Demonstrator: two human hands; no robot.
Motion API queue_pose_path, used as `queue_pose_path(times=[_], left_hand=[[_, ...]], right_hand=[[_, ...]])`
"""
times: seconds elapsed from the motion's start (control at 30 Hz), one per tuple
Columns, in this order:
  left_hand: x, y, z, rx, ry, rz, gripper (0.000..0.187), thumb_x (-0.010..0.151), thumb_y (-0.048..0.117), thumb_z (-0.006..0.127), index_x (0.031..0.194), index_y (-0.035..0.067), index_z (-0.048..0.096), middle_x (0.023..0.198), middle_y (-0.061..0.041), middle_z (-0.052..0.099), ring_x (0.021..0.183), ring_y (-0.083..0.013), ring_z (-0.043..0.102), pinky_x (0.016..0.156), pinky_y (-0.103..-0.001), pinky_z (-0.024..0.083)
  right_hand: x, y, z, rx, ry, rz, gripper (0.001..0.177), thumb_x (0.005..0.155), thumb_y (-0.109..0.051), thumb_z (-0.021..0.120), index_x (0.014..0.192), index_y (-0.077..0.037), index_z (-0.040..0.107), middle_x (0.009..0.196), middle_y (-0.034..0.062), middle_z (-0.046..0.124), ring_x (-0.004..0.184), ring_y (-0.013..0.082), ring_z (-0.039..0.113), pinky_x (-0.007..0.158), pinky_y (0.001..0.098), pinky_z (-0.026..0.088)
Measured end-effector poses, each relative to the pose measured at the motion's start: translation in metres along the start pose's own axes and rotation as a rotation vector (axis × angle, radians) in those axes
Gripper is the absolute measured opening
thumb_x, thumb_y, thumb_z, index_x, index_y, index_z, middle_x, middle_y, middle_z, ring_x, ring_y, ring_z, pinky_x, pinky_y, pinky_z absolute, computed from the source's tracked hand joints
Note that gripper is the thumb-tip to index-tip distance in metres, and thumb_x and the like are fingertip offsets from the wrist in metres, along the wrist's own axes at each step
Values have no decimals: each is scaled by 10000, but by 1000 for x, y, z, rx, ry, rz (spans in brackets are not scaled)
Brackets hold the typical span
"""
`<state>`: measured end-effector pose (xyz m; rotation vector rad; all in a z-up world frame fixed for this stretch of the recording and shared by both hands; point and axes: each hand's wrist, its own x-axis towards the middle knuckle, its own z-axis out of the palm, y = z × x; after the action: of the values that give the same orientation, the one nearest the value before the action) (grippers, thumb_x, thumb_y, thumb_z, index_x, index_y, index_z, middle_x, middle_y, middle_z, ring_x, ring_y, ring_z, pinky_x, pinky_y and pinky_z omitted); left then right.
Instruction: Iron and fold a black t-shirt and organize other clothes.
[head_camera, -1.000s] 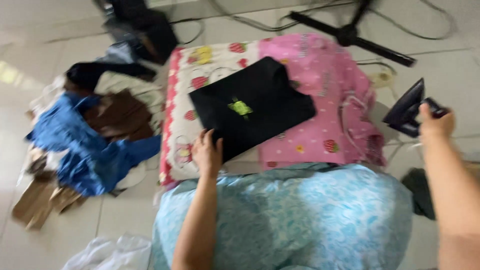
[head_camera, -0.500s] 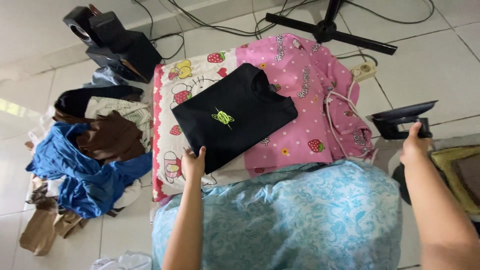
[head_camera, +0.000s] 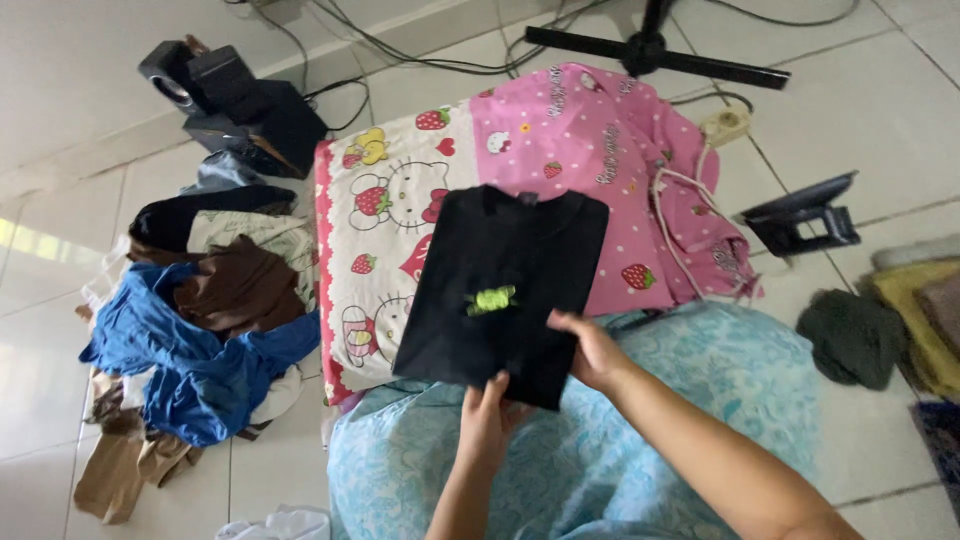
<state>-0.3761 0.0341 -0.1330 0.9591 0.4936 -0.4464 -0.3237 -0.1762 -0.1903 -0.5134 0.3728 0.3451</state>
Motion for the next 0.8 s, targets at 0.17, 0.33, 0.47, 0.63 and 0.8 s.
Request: queue_pose_path(times=[0.17,0.33,0.47,0.63,0.8], left_hand=[[80,-28,-184,-475,-243,78,503,961,503,511,1241,89,567,1149,-85,617,1007,-272,601,879,-501,490],[81,37,-123,-336,2,-53,760,905,628,359,1450,128,535,1450,-127,578,1324,-368,528,1066,-571,396],[100,53,-157,-298,-659,35,753,880,534,552,1455,48,530,1439,-160,587,1291,-382,551,1084,-570,407],[188,61,-172,456,-708,152,567,859,411,615,1265,14,619,1232,-153,655,1115,-307,604,1008,-446,453],[174,62,-8,1147,-699,372,389,838,286,679,1076,-20,708,1024,-147,724,938,-233,658,933,-323,500]], right_hand=[[-22,-1,10,-248,107,-146,654,754,23,619,1378,-148,521,1171,88,668,1103,294,653,940,470,560],[-70,-23,-2,-114,-13,-80,593,819,40,593,1409,-1,540,1244,198,667,1098,336,681,958,484,578],[-123,-40,-13,-152,-74,-148,726,809,111,538,1496,-117,469,1301,121,645,1139,273,668,977,431,549],[-216,-59,-4,-115,-40,-142,874,792,114,513,1559,-279,368,1328,99,631,1120,251,656,961,394,533],[-320,-71,-39,-56,42,-364,881,789,142,558,1596,-157,369,1438,131,586,1205,260,624,1017,401,499]])
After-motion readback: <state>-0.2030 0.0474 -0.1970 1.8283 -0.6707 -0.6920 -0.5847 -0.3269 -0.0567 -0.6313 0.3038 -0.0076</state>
